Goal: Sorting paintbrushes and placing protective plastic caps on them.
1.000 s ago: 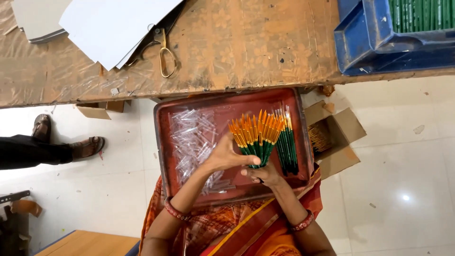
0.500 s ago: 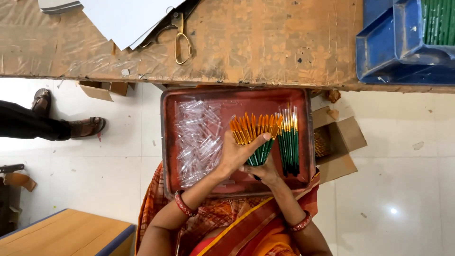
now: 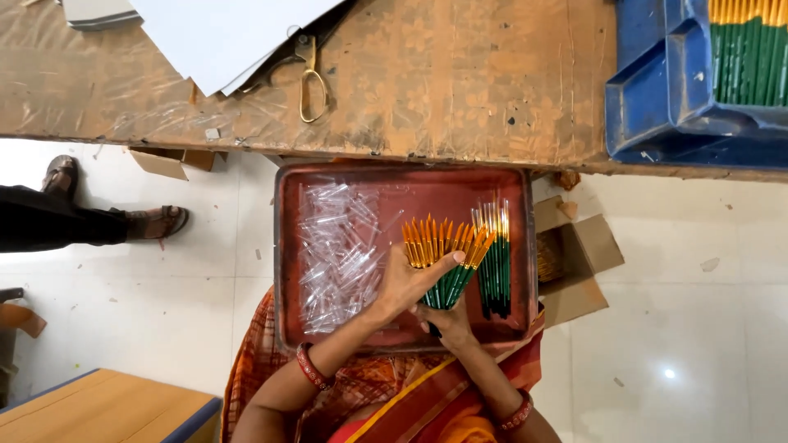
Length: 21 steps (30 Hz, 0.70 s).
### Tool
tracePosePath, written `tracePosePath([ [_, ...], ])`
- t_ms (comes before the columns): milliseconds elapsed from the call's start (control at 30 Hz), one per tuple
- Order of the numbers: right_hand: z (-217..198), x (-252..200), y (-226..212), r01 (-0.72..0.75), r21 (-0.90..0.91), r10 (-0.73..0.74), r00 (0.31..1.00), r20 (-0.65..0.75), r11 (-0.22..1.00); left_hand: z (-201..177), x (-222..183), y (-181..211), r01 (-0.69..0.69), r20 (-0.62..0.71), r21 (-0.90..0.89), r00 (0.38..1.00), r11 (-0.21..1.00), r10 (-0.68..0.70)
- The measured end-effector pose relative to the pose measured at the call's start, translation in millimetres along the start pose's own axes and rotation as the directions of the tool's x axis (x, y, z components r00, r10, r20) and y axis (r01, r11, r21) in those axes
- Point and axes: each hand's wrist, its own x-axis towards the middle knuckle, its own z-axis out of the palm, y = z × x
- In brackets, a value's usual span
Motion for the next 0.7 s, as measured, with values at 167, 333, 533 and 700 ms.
tracePosePath([
  [167, -3, -3, 10, -0.046, 0.044, 0.048, 0.998, -0.036, 0.998, 3, 6, -19, -0.075, -0.020, -0.053, 0.997, 0.996, 0.075],
  [333, 4, 2, 4, 0.012, -0.026, -0.013, 0.999, -0.041, 1.000, 0, 3, -24, -0.066, -0.014, -0.099, 0.998, 0.993, 0.065],
  [533, -35, -5, 30, 0.190, -0.216, -0.195, 0.981, 0.001, 0.958, -4, -15, -35, -0.236, 0.099, -0.104, 0.964, 0.966, 0.246],
  [700, 35, -3, -65, 0.730, -0.237, -0.702, 0.683, 0.204, 0.641, -11, -44, 33, -0.629, 0.101, -0.431, 0.679, 0.647, 0.727],
])
